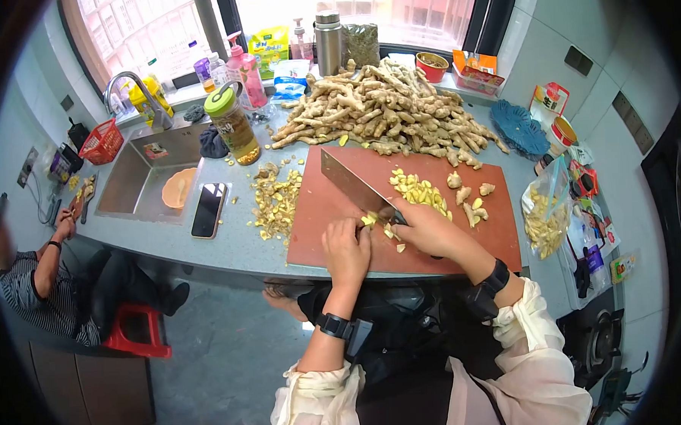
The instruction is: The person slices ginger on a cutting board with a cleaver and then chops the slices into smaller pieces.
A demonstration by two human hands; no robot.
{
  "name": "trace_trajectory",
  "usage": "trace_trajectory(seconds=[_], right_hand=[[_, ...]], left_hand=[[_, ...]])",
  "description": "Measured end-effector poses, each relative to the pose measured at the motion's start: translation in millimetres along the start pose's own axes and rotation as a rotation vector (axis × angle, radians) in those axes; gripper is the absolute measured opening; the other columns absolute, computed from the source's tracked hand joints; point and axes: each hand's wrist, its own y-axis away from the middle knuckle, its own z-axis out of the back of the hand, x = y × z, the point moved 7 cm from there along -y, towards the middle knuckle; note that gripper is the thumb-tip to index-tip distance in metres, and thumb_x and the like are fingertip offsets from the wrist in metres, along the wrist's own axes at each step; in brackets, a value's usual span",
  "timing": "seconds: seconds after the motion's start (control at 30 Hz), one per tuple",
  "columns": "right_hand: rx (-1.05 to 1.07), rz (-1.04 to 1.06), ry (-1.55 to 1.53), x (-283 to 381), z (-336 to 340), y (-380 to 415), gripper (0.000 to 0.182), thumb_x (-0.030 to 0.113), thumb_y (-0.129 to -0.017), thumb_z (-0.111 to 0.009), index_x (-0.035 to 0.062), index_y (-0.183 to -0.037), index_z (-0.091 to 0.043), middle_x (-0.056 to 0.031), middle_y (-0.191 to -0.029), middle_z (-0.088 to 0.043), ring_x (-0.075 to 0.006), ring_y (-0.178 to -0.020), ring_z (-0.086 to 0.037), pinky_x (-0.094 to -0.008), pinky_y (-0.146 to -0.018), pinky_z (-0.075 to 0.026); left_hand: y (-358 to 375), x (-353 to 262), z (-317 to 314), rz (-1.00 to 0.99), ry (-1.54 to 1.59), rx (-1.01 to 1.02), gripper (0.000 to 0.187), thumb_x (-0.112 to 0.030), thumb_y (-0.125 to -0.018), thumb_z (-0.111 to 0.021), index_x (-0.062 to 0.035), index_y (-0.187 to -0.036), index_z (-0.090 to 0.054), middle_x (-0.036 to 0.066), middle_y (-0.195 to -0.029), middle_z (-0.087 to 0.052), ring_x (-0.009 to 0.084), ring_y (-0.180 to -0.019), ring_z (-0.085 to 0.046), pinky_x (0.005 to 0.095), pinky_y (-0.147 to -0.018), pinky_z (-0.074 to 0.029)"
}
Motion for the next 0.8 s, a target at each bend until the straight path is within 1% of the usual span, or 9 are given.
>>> trace_trajectory(seconds=[0.03,0.07,0.13,0.23,0.37,0.43,0.63,0.7,0.8], right_hand=[[0.022,-0.019,-0.008,2,3,4,0.041,0.016,-0.096,-0.066,0.0018,-0.134,-0.058,-0.0226,-0.119,-0.070,-0.0387,-0.110,-0.068,-0.0430,-0.094,-0.053],[0.021,-0.021,-0.008,4,5,8,0.041,0.016,-0.096,-0.066,0.0018,-0.134,-0.058,-0.0226,-0.119,-0.070,-0.0387,-0.110,-0.068,-0.0430,-0.094,-0.053],[0.001,0.071,-0.110,13,9,13,0.040,0.016,-0.096,-0.066,0.0027,-0.133,-0.059,-0.0221,-0.122,-0.070,-0.0384,-0.112,-0.068,-0.0423,-0.095,-0.053],[0.043,-0.018,-0.011,5,4,12,0.041,0.017,-0.096,-0.066,0.0036,-0.133,-0.059,-0.0225,-0.120,-0.070,-0.0390,-0.111,-0.068,-0.0428,-0.094,-0.053],[0.059,-0.027,-0.001,5,2,12,0.042,0.017,-0.095,-0.067,0.0038,-0.133,-0.059,-0.0226,-0.119,-0.070,-0.0396,-0.110,-0.068,-0.0436,-0.094,-0.053],[0.103,-0.081,0.045,6,1,13,0.043,0.018,-0.094,-0.068,0.0041,-0.134,-0.058,-0.0235,-0.118,-0.070,-0.0405,-0.109,-0.068,-0.0445,-0.093,-0.053],[0.044,-0.008,0.009,3,1,13,0.045,0.020,-0.095,-0.067,0.0042,-0.136,-0.057,-0.0253,-0.114,-0.070,-0.0416,-0.106,-0.068,-0.0450,-0.091,-0.053],[0.051,-0.017,0.005,8,5,15,0.044,0.020,-0.095,-0.067,0.0042,-0.135,-0.057,-0.0254,-0.114,-0.070,-0.0415,-0.106,-0.068,-0.0450,-0.091,-0.053],[0.058,-0.020,-0.004,9,6,16,0.044,0.020,-0.095,-0.066,0.0044,-0.135,-0.057,-0.0256,-0.113,-0.070,-0.0417,-0.105,-0.068,-0.0455,-0.090,-0.053]], left_hand=[[1,0,0,-0.001,0.001,0.004,0.014,-0.013,-0.083,-0.075,-0.0068,-0.091,-0.066,0.009,-0.091,-0.068,0.0312,-0.096,-0.061,0.0431,-0.086,-0.044],[1,1,-1,0.001,0.008,0.004,0.014,-0.013,-0.084,-0.075,-0.0069,-0.091,-0.066,0.008,-0.091,-0.068,0.0309,-0.095,-0.061,0.0431,-0.086,-0.044],[0,1,-1,0.003,0.014,0.003,0.013,-0.013,-0.084,-0.075,-0.0070,-0.091,-0.066,0.008,-0.091,-0.067,0.0307,-0.095,-0.061,0.0430,-0.085,-0.044],[-1,0,1,-0.006,0.000,-0.014,0.012,-0.013,-0.084,-0.075,-0.0072,-0.091,-0.066,0.008,-0.090,-0.067,0.0304,-0.093,-0.061,0.0427,-0.085,-0.043],[-1,0,1,-0.002,0.004,0.004,0.012,-0.013,-0.085,-0.074,-0.0067,-0.090,-0.065,0.009,-0.090,-0.067,0.0311,-0.094,-0.061,0.0434,-0.086,-0.043],[-1,-1,1,0.004,0.011,0.020,0.012,-0.013,-0.085,-0.073,-0.0059,-0.090,-0.064,0.009,-0.091,-0.067,0.0320,-0.096,-0.060,0.0443,-0.087,-0.043],[-2,-1,1,0.012,0.005,0.021,0.012,-0.013,-0.085,-0.072,-0.0056,-0.090,-0.064,0.010,-0.091,-0.067,0.0323,-0.096,-0.060,0.0444,-0.087,-0.043],[-2,-1,2,-0.019,-0.007,-0.020,0.011,-0.014,-0.084,-0.075,-0.0075,-0.089,-0.067,0.008,-0.088,-0.067,0.0301,-0.092,-0.061,0.0425,-0.083,-0.043],[-2,0,1,-0.015,-0.010,-0.011,0.012,-0.014,-0.084,-0.075,-0.0075,-0.090,-0.067,0.008,-0.088,-0.067,0.0301,-0.093,-0.061,0.0426,-0.083,-0.043]])
